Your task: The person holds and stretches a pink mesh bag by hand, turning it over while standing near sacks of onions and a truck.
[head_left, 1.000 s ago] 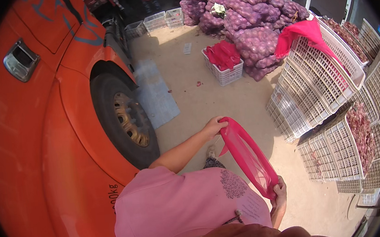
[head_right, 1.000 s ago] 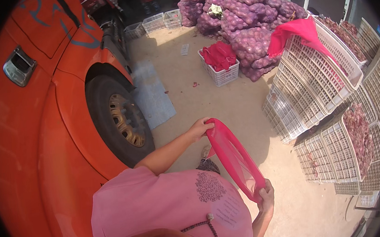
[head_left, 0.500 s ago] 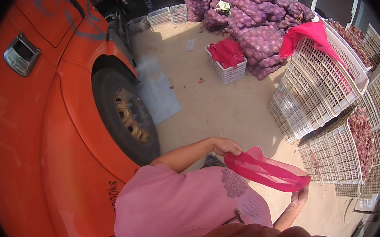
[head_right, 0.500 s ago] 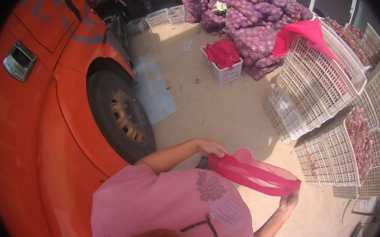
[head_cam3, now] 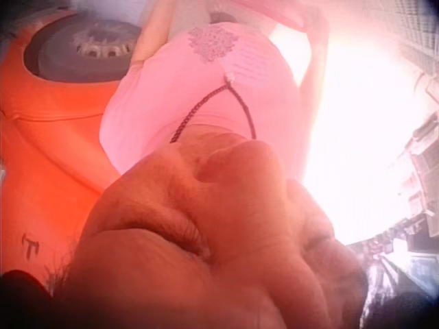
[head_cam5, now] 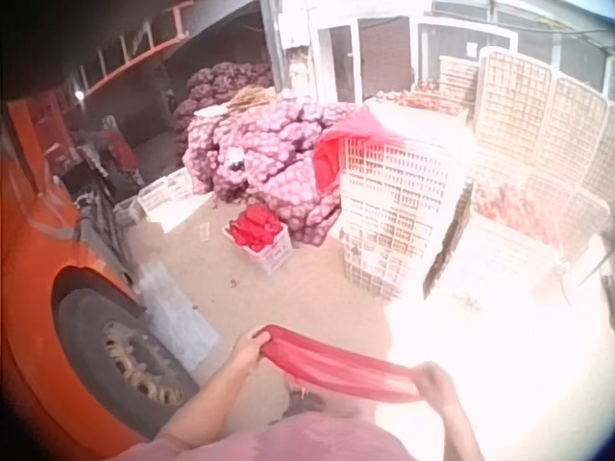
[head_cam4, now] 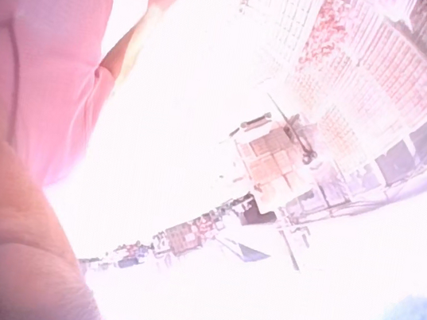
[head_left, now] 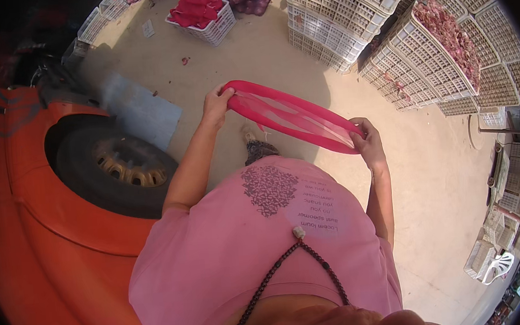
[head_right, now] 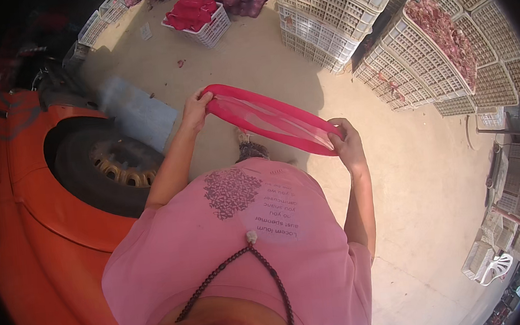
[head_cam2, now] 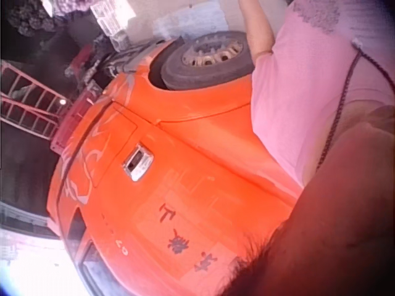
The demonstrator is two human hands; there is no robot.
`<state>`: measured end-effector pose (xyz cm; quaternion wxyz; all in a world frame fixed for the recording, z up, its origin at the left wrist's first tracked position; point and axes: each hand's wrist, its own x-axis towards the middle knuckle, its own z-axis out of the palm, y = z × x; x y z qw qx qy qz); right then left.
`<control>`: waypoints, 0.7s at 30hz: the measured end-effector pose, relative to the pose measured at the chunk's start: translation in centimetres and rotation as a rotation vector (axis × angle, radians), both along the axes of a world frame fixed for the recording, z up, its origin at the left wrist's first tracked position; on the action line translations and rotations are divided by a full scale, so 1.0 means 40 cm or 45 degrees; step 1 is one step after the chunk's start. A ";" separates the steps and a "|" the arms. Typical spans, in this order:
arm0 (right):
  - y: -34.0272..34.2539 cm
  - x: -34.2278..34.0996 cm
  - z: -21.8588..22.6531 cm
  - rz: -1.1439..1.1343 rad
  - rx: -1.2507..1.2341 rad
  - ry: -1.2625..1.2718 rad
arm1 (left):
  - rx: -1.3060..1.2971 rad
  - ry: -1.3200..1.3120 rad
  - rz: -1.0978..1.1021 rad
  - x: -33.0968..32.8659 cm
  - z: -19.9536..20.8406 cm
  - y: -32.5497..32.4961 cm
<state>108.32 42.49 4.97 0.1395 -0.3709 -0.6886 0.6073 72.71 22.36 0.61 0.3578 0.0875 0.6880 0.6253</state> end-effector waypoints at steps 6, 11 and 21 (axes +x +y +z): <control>0.091 0.005 -0.108 -0.492 0.413 -0.118 | 0.401 -0.758 -0.630 0.084 0.082 -0.022; 0.152 0.030 -0.127 -0.214 -1.203 0.800 | 0.652 -1.041 -0.853 0.057 -0.024 -0.060; 0.031 -0.146 -0.017 0.059 -0.873 0.243 | 0.027 0.000 -0.021 -0.099 -0.051 -0.044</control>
